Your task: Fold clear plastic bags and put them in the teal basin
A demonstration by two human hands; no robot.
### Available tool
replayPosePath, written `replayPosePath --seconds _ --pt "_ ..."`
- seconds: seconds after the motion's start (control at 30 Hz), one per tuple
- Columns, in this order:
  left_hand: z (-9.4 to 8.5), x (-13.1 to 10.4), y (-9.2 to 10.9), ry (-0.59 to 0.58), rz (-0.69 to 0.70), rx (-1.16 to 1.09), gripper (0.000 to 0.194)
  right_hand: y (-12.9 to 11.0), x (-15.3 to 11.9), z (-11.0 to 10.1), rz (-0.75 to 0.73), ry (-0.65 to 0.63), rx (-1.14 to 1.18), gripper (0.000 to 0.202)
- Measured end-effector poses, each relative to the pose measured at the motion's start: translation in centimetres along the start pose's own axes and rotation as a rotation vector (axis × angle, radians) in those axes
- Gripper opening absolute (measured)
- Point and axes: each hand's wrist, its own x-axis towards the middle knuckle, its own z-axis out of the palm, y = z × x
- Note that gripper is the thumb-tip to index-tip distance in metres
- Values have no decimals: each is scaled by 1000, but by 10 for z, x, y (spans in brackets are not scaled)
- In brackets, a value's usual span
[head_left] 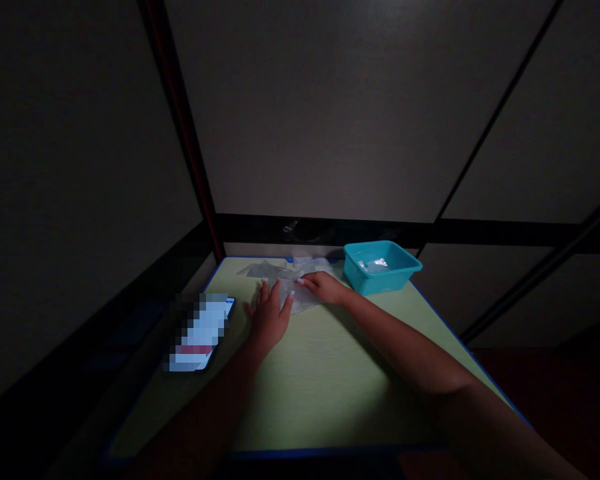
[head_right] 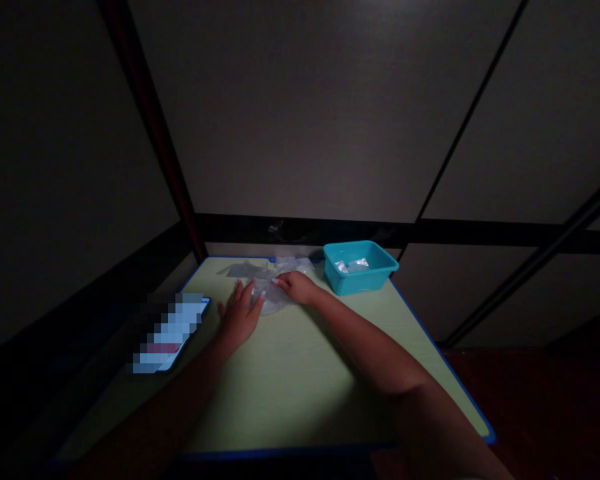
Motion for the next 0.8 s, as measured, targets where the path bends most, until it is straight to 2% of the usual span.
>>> replayPosePath --seconds 0.07,0.1,0.2,0.3,0.4,0.5,0.57,0.7,0.8 --pt "2 0 -2 24 -10 -11 44 1 -2 -4 -2 9 -43 26" --pt "3 1 -2 50 12 -40 43 2 -2 -6 8 30 -70 29" --pt "3 2 -3 141 164 -200 33 4 -5 -10 60 86 -165 46" --pt "1 4 -3 178 270 -313 21 6 -8 -15 73 53 -260 60" --pt "0 5 -3 222 282 -377 16 6 -9 -27 61 49 -337 75" --pt "1 7 -4 266 261 -431 16 -2 -9 -46 57 108 -394 81" --pt "0 7 -5 295 243 -462 18 -12 -9 -59 61 182 -430 74" --pt "-7 9 -5 362 218 -518 24 -31 -13 -75 139 286 -434 34" --pt "-11 10 -4 397 226 -540 28 -35 -15 -78 191 320 -398 28"
